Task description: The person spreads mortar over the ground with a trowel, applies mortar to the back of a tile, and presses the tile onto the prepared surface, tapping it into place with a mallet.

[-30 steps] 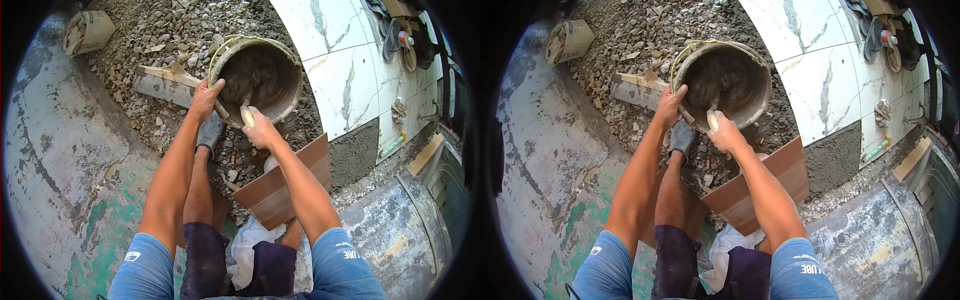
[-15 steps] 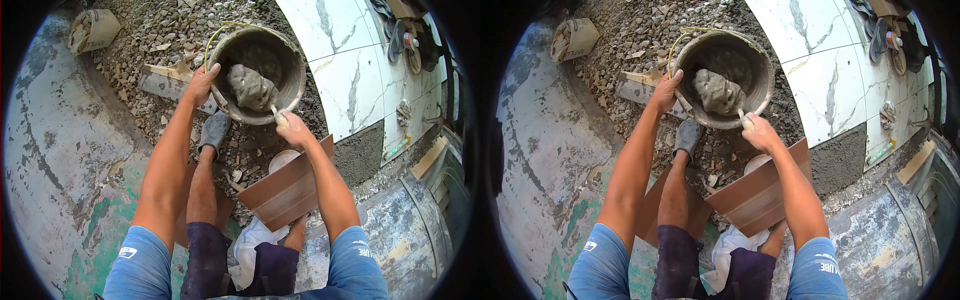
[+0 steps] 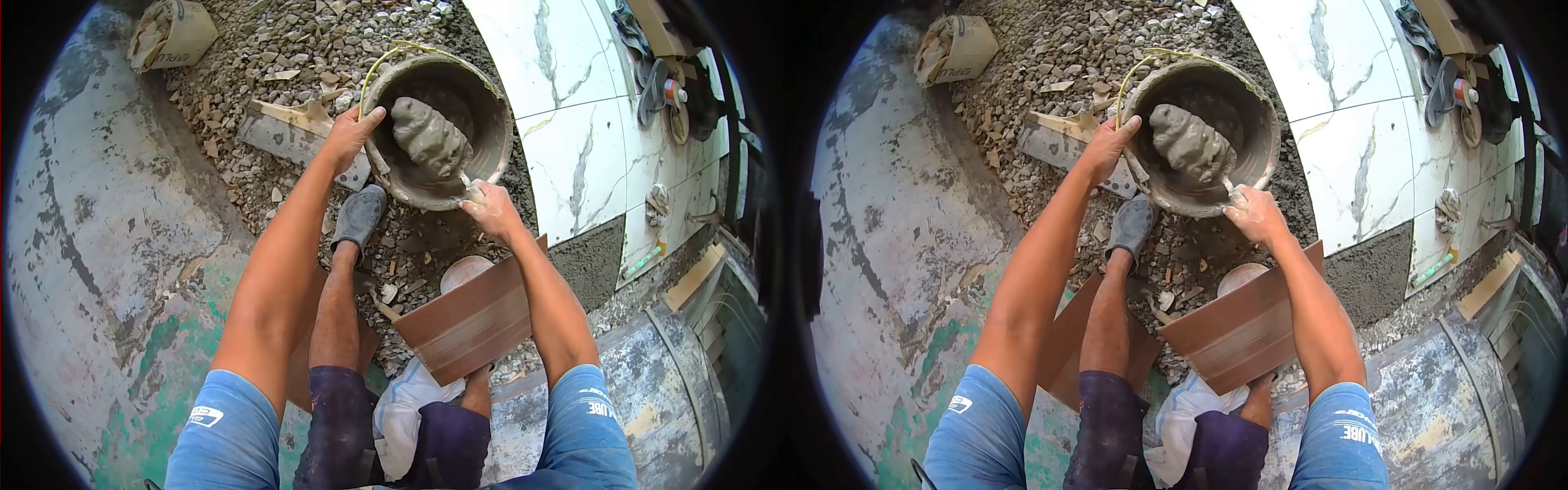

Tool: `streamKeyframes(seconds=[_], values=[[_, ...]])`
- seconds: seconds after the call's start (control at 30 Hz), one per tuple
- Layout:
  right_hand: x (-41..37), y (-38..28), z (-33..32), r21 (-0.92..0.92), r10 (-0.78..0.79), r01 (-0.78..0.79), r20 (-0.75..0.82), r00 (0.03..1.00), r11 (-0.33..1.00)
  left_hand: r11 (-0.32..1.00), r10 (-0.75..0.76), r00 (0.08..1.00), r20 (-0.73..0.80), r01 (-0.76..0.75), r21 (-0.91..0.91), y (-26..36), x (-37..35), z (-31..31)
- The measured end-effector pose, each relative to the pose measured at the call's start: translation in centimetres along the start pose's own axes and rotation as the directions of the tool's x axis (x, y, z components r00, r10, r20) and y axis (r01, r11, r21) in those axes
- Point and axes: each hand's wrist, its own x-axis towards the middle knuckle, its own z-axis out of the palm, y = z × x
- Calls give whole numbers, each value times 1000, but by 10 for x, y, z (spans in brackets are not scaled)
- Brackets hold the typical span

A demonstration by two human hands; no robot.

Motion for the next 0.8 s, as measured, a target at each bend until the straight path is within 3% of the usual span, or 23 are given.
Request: streamKeyframes(seconds=[0.07,0.17,0.37,0.43,0.47,0.53,0.6,0.67,0.7,0.77,0.8], values=[[1,0,-4,10,-73,74,-31,997,997,1000,-11,1000,-29,10,-21,4,-5,2],[-4,0,-8,93,-18,16,18,1000,996,994,-50,997,-56,45,-98,1,-2,3],[0,7,-7,69,-61,63,-26,998,996,993,-19,990,-138,34,109,5,-7,1],[6,6,-9,59,-52,51,15,999,997,978,205,907,-368,-172,122,3,-21,0],[8,8,-9,30,-32,31,19,999,999,930,341,823,-454,-225,292,-1,-31,-6],[3,5,-15,18,-42,42,13,999,999,923,347,740,-576,-161,350,-4,-74,-1],[-13,5,-23,2,-23,23,13,1000,1000,821,389,771,-504,-42,570,-1,-131,19],[-42,9,-29,22,-115,115,2,993,993,848,240,877,-416,19,530,-4,-180,50],[-68,13,-29,33,-71,71,5,997,997,842,175,932,-318,26,539,-14,-199,59],[-114,13,-37,99,-154,154,-8,988,983,820,9,979,-205,110,562,-23,-234,88],[-145,6,-42,13,-266,266,-43,963,964,763,-25,989,-147,114,636,-28,-246,100]])
